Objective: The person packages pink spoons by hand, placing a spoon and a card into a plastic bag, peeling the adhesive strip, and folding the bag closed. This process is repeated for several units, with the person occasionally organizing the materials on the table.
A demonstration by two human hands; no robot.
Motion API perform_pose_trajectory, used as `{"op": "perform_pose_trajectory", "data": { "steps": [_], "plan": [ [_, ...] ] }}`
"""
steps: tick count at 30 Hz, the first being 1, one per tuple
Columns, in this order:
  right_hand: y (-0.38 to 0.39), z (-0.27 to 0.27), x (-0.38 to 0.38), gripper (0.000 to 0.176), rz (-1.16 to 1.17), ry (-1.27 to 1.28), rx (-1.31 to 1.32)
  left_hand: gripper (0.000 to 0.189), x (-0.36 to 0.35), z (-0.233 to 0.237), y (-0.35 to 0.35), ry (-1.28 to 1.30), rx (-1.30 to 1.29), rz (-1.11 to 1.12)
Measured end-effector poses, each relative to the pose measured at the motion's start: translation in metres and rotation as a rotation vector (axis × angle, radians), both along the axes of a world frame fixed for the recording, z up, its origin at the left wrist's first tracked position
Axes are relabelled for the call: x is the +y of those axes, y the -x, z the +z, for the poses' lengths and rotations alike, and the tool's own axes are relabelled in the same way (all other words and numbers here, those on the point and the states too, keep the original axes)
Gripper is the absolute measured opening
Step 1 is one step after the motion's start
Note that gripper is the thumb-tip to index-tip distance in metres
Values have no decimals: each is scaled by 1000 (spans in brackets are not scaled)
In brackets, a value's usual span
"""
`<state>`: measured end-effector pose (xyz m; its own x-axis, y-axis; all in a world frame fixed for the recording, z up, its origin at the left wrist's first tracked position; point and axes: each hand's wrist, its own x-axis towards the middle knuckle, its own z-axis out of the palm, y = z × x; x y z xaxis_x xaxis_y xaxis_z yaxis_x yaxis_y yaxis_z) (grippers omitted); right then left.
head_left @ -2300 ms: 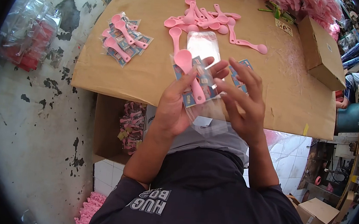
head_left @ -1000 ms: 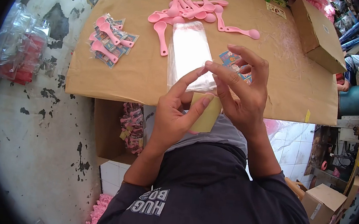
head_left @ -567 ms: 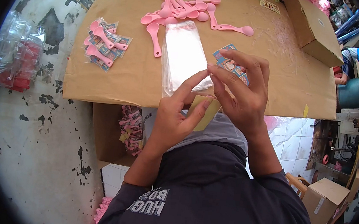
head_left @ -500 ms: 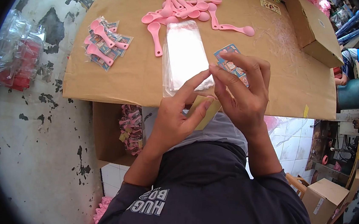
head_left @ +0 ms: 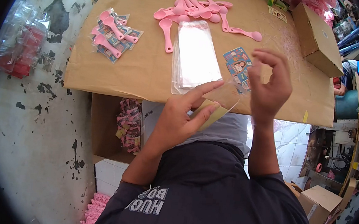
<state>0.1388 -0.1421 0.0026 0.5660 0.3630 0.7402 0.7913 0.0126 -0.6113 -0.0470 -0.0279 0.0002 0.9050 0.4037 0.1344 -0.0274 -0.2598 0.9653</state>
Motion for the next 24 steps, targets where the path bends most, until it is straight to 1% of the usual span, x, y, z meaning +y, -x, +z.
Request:
{"op": "perform_pose_trajectory", "data": {
  "steps": [1, 2, 3, 4, 5, 6, 7, 9, 10, 13, 16, 20, 22, 24],
  "plan": [
    [-6, 0, -2, 19, 30, -69, 153, 52, 0, 2, 2, 11, 57, -13],
    [-9, 1, -6, 18, 81, -87, 165, 52, -1, 0, 3, 11, 57, -14],
    [-6, 5, -8, 18, 78, -87, 164, 52, -3, -3, 2, 110, 41, 21],
    [0, 9, -11, 19, 82, -17, 33, 52, -5, -5, 1, 209, 24, 53],
    [5, 12, -13, 20, 87, 53, -98, 52, -6, -4, 0, 210, 21, 50],
    [10, 13, -9, 20, 72, 41, -166, 53, -7, -1, 0, 258, 6, 66],
    [14, 14, -9, 20, 71, 41, -165, 53, -8, 1, -1, 306, -7, 82],
    [23, 15, -11, 24, 93, 159, -305, 53, -10, 0, -3, 327, -34, 88],
    [23, 12, -10, 26, 73, 169, -330, 54, -11, 0, -4, 347, -61, 94],
    [23, 9, -8, 25, 25, 181, -379, 55, -11, 3, -3, 310, -4, 61],
    [22, 4, -6, 26, 0, 181, -407, 56, -12, -3, -5, 253, -34, 33],
    [21, -1, -7, 25, -19, 165, -394, 57, -15, -8, -10, 223, -101, 37],
    [21, -1, -8, 26, -21, 169, -377, 57, -11, -8, -9, 89, -56, -33],
    [18, -1, -9, 24, -1, 146, -336, 57, -11, -8, -10, 75, -61, -38]
  ]
}}
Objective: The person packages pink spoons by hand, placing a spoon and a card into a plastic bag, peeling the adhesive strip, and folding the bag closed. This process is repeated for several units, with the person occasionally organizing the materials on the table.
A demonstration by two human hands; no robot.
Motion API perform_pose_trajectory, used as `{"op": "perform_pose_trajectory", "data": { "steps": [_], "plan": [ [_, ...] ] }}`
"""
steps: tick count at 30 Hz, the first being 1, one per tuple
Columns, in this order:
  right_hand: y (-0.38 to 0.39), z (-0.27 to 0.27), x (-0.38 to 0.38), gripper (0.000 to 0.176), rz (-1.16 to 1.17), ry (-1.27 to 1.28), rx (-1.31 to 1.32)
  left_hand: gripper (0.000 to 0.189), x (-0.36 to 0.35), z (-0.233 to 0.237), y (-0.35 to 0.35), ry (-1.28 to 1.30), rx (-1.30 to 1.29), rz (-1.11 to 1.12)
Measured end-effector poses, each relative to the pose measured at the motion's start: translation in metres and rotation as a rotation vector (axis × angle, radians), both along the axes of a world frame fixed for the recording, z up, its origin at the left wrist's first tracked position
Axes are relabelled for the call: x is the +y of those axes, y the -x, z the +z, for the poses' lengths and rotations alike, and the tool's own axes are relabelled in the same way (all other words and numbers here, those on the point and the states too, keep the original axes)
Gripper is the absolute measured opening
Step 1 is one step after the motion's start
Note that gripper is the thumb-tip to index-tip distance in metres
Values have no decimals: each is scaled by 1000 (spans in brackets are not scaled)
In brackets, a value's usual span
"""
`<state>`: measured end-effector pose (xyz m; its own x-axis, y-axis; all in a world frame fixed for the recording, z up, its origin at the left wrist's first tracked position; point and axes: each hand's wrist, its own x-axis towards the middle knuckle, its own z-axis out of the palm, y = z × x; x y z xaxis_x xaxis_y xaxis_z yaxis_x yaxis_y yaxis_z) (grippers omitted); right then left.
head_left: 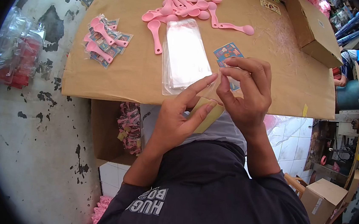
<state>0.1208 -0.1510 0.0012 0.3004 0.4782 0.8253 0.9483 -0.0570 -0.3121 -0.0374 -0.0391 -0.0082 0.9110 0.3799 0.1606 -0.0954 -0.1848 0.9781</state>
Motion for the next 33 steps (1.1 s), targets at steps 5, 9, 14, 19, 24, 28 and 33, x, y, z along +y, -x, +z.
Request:
{"op": "perform_pose_trajectory", "data": {
  "steps": [5, 9, 14, 19, 24, 28, 33],
  "plan": [
    [-3, 0, -4, 20, -7, -98, 221, 54, 0, 1, 0, 17, 34, -6],
    [-23, 8, -9, 9, 120, -406, 627, 45, -1, -1, 1, 242, -3, 26],
    [-36, 6, -23, 11, 409, -666, 1019, 34, 5, 1, 5, 461, 13, 116],
    [-12, -6, -29, 9, 732, -263, 1202, 25, 7, -4, 2, 499, -165, 225],
    [23, -11, -9, 14, 478, 109, 1018, 23, 7, -10, 0, 440, -186, 248],
    [24, -16, -8, 15, 499, 108, 1129, 23, 5, -11, -1, 345, -179, 253],
    [22, -16, -16, 13, 516, 168, 1170, 22, 8, -6, -4, 309, -239, 296]
  ]
}}
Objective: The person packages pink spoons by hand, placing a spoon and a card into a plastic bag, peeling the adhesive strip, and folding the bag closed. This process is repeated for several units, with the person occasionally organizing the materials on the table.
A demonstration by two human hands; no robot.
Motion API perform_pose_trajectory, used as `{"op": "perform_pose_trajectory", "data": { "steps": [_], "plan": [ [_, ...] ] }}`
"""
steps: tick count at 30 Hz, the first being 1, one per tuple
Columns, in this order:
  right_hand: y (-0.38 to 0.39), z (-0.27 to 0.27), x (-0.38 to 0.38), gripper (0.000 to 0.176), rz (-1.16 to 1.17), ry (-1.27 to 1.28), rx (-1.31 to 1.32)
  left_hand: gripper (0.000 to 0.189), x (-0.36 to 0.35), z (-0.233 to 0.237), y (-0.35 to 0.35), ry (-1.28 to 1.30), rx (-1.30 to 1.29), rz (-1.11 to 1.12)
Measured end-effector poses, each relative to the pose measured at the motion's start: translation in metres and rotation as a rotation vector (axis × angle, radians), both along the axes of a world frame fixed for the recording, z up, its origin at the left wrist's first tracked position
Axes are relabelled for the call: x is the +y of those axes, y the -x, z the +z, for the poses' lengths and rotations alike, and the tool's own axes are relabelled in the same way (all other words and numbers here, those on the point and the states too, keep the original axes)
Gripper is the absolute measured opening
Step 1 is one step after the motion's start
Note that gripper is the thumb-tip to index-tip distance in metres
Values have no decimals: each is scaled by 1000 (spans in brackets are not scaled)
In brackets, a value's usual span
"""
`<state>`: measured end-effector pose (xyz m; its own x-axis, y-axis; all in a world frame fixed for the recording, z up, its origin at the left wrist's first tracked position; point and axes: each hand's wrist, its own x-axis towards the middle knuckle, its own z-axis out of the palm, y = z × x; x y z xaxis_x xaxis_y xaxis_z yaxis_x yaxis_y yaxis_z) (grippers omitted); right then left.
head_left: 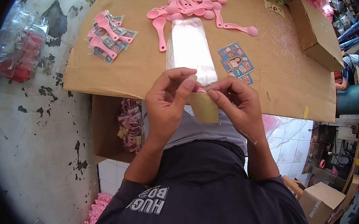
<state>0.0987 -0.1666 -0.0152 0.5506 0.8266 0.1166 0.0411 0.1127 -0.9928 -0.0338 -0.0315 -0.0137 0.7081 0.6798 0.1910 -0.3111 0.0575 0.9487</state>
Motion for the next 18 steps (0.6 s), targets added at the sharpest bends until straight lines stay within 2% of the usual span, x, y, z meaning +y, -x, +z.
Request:
{"op": "perform_pose_trajectory", "data": {
  "steps": [8, 14, 18],
  "plan": [
    [-4, 2, -10, 13, -2, -18, 17, 19, 2, 3, -2, -2, -51, 32],
    [-14, 5, -20, 13, 86, 12, 83, 16, 20, 3, 4, 180, -27, -129],
    [-13, 11, -20, 13, 146, 6, 162, 25, 24, -9, 5, 410, -137, -330]
  ]
}}
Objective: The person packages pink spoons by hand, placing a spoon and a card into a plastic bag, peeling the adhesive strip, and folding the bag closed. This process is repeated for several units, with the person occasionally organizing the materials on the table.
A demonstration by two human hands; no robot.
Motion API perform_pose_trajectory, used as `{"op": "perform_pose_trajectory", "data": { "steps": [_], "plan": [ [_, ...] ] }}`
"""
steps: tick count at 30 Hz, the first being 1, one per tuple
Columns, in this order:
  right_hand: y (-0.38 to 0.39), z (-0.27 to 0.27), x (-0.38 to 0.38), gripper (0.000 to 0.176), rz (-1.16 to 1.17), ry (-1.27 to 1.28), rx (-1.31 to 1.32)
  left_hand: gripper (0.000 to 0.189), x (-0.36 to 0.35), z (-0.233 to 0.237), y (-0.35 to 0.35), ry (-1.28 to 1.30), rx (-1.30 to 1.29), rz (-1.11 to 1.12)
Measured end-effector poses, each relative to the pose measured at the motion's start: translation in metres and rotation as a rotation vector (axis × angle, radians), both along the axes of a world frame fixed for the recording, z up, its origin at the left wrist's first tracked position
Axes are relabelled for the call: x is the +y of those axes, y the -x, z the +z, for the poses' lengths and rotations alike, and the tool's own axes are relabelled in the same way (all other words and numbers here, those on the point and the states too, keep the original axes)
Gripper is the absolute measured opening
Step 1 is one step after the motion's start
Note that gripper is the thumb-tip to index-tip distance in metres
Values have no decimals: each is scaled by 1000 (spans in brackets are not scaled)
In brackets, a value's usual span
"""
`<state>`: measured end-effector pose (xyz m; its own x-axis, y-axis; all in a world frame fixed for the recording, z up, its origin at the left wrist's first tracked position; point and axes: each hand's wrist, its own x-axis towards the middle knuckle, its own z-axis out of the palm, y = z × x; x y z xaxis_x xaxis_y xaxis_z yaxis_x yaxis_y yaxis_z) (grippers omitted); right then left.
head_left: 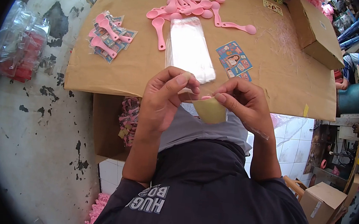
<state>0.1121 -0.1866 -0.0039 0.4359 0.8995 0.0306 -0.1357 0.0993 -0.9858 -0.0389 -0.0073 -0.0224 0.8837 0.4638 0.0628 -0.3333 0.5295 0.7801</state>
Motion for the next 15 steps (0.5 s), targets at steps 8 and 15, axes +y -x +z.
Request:
{"op": "perform_pose_trajectory", "data": {
  "steps": [8, 15],
  "plan": [
    [1, 14, 2, 13, -108, -30, 25, 37, -19, 12, -5, -129, -66, 45],
    [4, 15, 6, 12, -158, -34, -3, 27, -22, 12, -3, -379, 131, 93]
  ]
}}
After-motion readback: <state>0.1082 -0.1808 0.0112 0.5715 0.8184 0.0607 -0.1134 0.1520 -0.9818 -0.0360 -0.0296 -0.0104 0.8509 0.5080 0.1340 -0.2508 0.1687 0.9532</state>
